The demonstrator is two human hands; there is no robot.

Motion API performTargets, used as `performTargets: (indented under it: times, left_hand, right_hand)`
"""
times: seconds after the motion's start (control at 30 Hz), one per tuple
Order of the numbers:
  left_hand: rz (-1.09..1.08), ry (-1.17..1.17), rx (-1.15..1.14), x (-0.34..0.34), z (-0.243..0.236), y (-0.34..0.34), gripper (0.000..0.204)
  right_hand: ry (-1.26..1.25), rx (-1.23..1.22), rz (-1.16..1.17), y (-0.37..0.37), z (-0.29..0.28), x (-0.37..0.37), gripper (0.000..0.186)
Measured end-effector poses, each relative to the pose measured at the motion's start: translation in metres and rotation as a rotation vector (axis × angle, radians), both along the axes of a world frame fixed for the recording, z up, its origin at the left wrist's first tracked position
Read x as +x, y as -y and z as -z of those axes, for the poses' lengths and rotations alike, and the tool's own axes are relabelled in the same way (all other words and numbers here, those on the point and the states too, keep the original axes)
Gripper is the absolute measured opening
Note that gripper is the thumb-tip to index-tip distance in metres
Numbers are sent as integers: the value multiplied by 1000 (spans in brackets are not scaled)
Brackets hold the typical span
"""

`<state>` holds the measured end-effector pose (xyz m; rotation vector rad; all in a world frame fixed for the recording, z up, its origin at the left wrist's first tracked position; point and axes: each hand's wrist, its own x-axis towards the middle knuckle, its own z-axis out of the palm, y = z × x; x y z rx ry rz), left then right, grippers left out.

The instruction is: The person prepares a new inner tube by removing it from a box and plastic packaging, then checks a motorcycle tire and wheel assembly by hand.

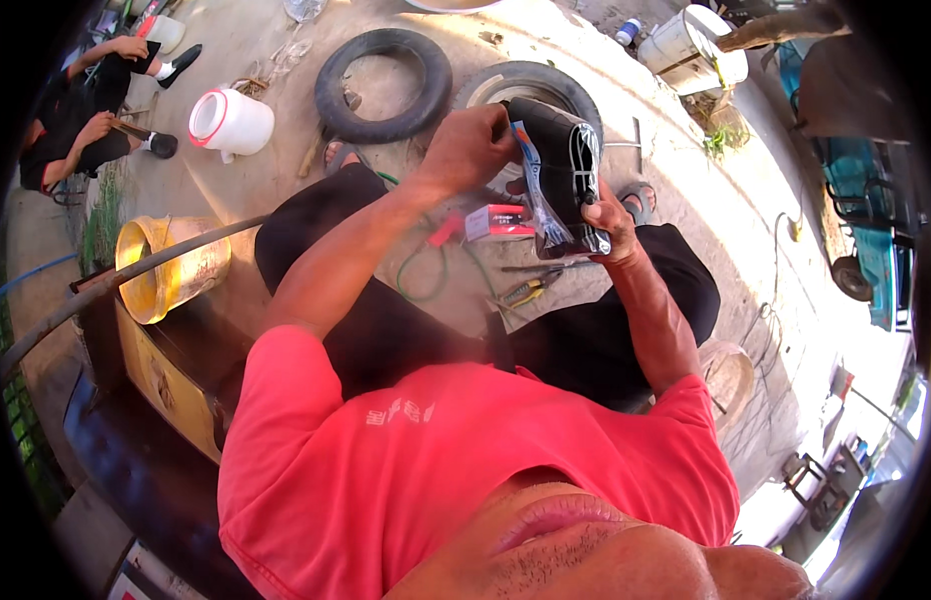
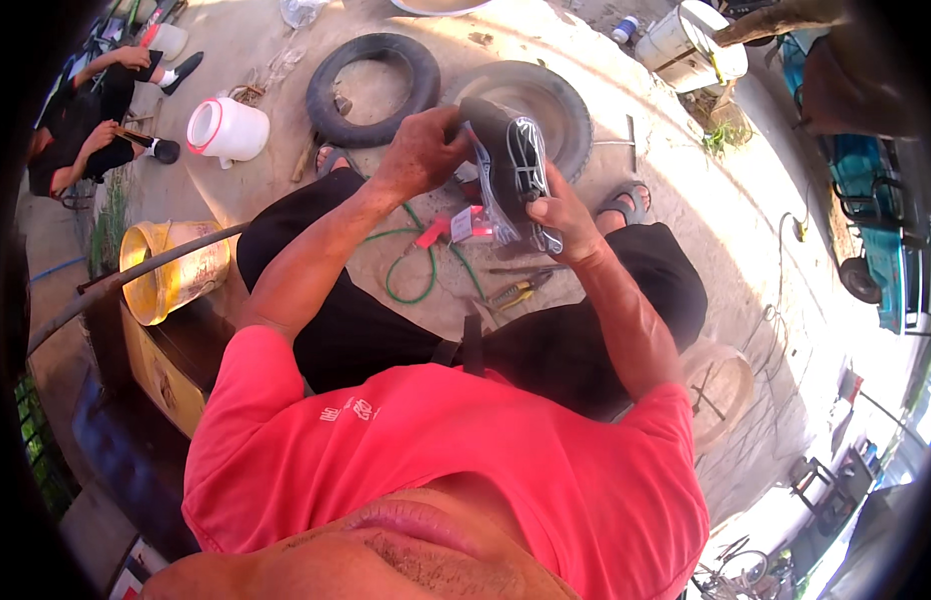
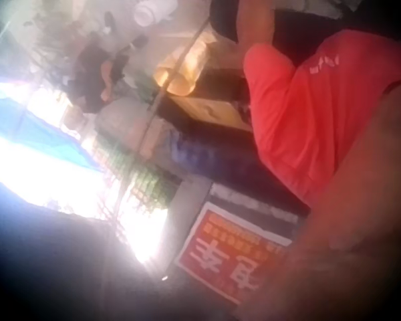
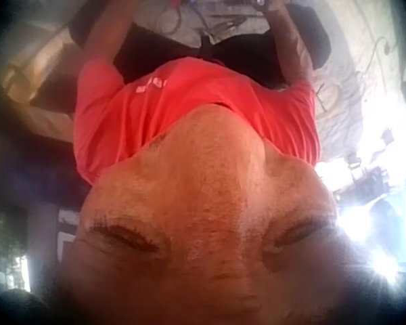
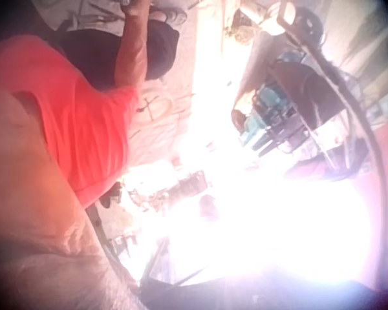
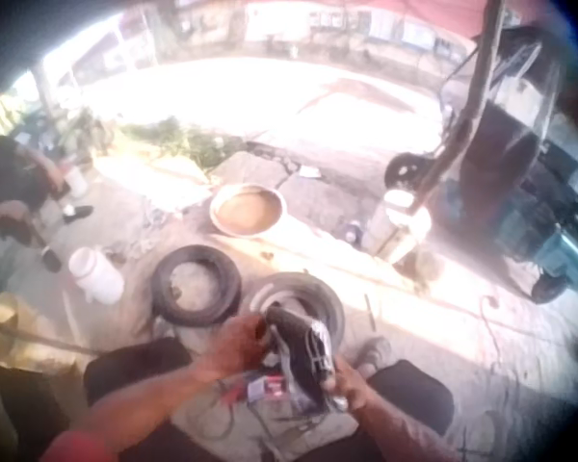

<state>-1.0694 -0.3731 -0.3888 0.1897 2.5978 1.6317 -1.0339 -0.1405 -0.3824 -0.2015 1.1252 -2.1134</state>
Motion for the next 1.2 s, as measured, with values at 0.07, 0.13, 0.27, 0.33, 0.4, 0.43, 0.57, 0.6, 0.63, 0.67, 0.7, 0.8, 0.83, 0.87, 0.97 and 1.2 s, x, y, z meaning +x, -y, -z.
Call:
performTargets:
  times: [0.07, 0.13, 0.27, 0.33, 0.4, 0.43, 0.57, 0.6, 0.63, 0.67, 0.7, 0.8, 0.83, 0.87, 0.97, 1.2]
  left_hand:
    - [-12, 23, -2, -2, 4, -1, 25]
    - [145, 462, 160, -3, 4, 2, 27]
    - [247, 669, 214, 0, 25, 15, 28]
    - [221, 636, 165, 4, 4, 10, 27]
    - [176, 600, 111, 5, -6, 13, 26]
    - [148, 403, -9, 2, -6, 17, 27]
    - [63, 192, 202, -3, -16, 11, 45]
    - [59, 199, 491, -2, -14, 13, 53]
    - [67, 202, 492, -1, -17, 9, 53]
    - [164, 255, 543, 1, -22, 6, 57]
    - [258, 308, 593, 3, -25, 4, 61]
    - [309, 361, 396, 5, -22, 5, 59]
    - [300, 383, 368, 6, -27, 6, 56]
    - [305, 386, 366, 6, -24, 7, 56]
    - [188, 341, 208, 5, -31, 6, 49]
    - [380, 307, 171, 12, -14, 11, 51]
  right_hand:
    - [48, 1, -34, -7, 0, 1, 110]
    - [-177, 140, 5, -4, -8, 2, 114]
    - [-101, 261, 98, -12, 11, 11, 111]
    - [71, 12, 85, -32, 40, 7, 84]
    - [146, -71, 69, -33, 46, -3, 74]
    - [173, -93, 59, -29, 36, -6, 71]
    - [-56, 224, 271, -17, 24, -14, 85]
    - [-241, 314, 271, 4, -4, -13, 95]
    - [-384, 396, 279, 6, -1, -13, 99]
    - [-527, 478, 285, 7, 2, -13, 104]
    - [-567, 595, 255, 10, -6, -11, 112]
    - [-981, 986, 262, 14, 2, -8, 114]
    - [-934, 971, 240, 14, 1, -9, 114]
    - [-930, 973, 244, 13, 0, -9, 114]
    - [-878, 840, 244, 0, 8, -16, 112]
    - [-631, 829, 281, -9, -13, -32, 61]
